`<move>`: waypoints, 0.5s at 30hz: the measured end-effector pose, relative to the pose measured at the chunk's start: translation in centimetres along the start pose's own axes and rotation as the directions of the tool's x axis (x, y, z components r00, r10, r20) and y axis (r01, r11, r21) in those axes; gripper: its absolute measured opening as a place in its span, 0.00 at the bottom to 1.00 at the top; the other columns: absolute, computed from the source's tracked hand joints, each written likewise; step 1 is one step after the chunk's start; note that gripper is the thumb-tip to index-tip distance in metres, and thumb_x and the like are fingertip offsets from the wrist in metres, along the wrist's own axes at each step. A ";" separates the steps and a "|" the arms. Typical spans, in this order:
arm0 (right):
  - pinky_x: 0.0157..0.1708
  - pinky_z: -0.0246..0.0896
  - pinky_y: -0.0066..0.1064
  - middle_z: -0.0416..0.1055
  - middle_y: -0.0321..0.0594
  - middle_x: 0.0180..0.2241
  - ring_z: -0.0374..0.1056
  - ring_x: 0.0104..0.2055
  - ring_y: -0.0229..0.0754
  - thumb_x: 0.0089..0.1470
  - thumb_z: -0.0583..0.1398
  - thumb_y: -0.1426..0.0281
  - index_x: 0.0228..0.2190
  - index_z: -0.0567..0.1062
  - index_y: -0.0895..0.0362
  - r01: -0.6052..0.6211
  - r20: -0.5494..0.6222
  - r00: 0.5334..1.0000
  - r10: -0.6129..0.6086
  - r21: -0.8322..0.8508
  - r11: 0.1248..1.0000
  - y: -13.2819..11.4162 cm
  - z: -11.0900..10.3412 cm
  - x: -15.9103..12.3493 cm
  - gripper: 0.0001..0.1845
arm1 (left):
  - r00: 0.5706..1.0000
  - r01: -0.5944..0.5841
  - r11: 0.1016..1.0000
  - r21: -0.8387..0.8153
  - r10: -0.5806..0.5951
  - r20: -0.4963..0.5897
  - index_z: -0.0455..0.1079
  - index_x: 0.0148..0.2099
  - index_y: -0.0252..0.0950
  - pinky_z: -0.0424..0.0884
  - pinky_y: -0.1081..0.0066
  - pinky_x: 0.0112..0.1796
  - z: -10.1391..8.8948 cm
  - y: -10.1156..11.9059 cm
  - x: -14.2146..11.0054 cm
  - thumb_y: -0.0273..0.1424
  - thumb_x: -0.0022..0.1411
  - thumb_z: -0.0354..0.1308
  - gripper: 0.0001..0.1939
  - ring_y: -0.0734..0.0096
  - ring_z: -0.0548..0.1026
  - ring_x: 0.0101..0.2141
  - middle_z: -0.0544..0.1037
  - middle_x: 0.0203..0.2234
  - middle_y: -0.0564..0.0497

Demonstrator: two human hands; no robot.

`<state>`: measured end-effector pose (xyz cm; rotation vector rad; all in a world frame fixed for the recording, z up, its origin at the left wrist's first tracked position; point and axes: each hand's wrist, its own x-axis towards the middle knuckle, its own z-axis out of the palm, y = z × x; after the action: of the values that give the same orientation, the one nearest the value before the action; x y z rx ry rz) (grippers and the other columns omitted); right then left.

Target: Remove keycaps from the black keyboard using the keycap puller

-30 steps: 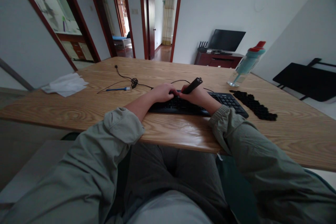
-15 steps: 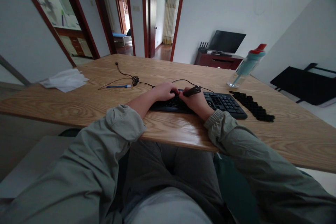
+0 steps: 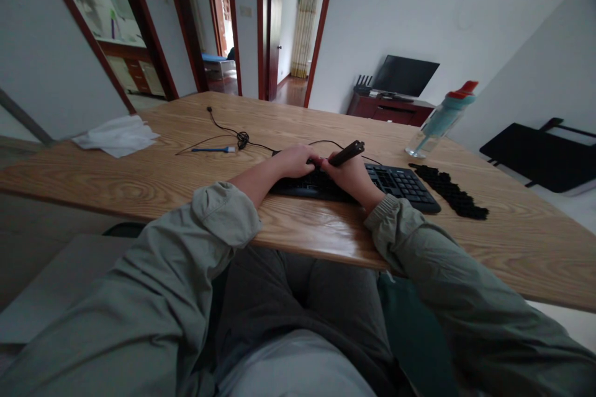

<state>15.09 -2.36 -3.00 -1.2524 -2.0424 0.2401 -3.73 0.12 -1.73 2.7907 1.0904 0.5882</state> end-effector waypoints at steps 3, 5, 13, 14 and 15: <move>0.25 0.52 0.29 0.66 0.37 0.19 0.59 0.23 0.37 0.54 0.58 0.58 0.22 0.71 0.58 -0.007 0.034 0.999 0.006 0.042 0.999 0.1 -0.3 0.3 0.17 | 1.000 -0.012 1.000 -0.029 0.011 -0.014 0.79 0.43 0.38 0.70 0.67 0.43 0.3 -0.2 0.1 0.27 0.58 0.54 0.15 0.65 0.76 0.39 0.81 0.38 0.49; 0.26 0.53 0.29 0.67 0.37 0.19 0.60 0.23 0.37 0.54 0.58 0.57 0.23 0.72 0.58 -0.017 0.058 0.998 0.013 0.070 0.997 0.0 -0.4 0.5 0.19 | 1.000 -0.014 0.999 -0.052 0.013 -0.026 0.79 0.41 0.38 0.70 0.67 0.43 0.5 -0.4 0.2 0.29 0.59 0.54 0.13 0.65 0.76 0.38 0.81 0.36 0.49; 0.29 0.59 0.31 0.70 0.41 0.21 0.65 0.27 0.40 0.55 0.57 0.49 0.24 0.74 0.59 0.026 0.086 0.996 -0.035 0.109 0.994 -0.4 -0.6 0.8 0.25 | 0.996 0.071 0.996 -0.055 -0.074 -0.046 0.78 0.41 0.33 0.71 0.65 0.44 0.2 -0.2 0.4 0.28 0.55 0.58 0.12 0.63 0.75 0.38 0.80 0.37 0.46; 0.30 0.60 0.31 0.70 0.42 0.22 0.65 0.27 0.40 0.55 0.56 0.50 0.25 0.74 0.60 0.028 0.093 0.995 -0.039 0.114 0.993 -0.4 -0.7 0.8 0.26 | 0.995 0.076 0.995 -0.069 -0.079 -0.054 0.78 0.40 0.32 0.71 0.66 0.43 0.2 -0.2 0.4 0.28 0.54 0.58 0.12 0.63 0.75 0.38 0.80 0.36 0.45; 0.31 0.61 0.31 0.71 0.42 0.23 0.66 0.28 0.41 0.56 0.56 0.50 0.26 0.75 0.60 0.032 0.099 0.994 -0.044 0.121 0.992 -0.3 -0.7 0.9 0.25 | 0.995 0.068 0.993 -0.091 -0.074 -0.061 0.77 0.40 0.32 0.71 0.66 0.42 0.1 -0.3 0.4 0.28 0.54 0.59 0.11 0.64 0.75 0.38 0.80 0.35 0.46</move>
<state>15.05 -1.94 -1.94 -1.1477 -2.1031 0.4088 -3.61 0.57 -1.76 2.6628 1.1405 0.7048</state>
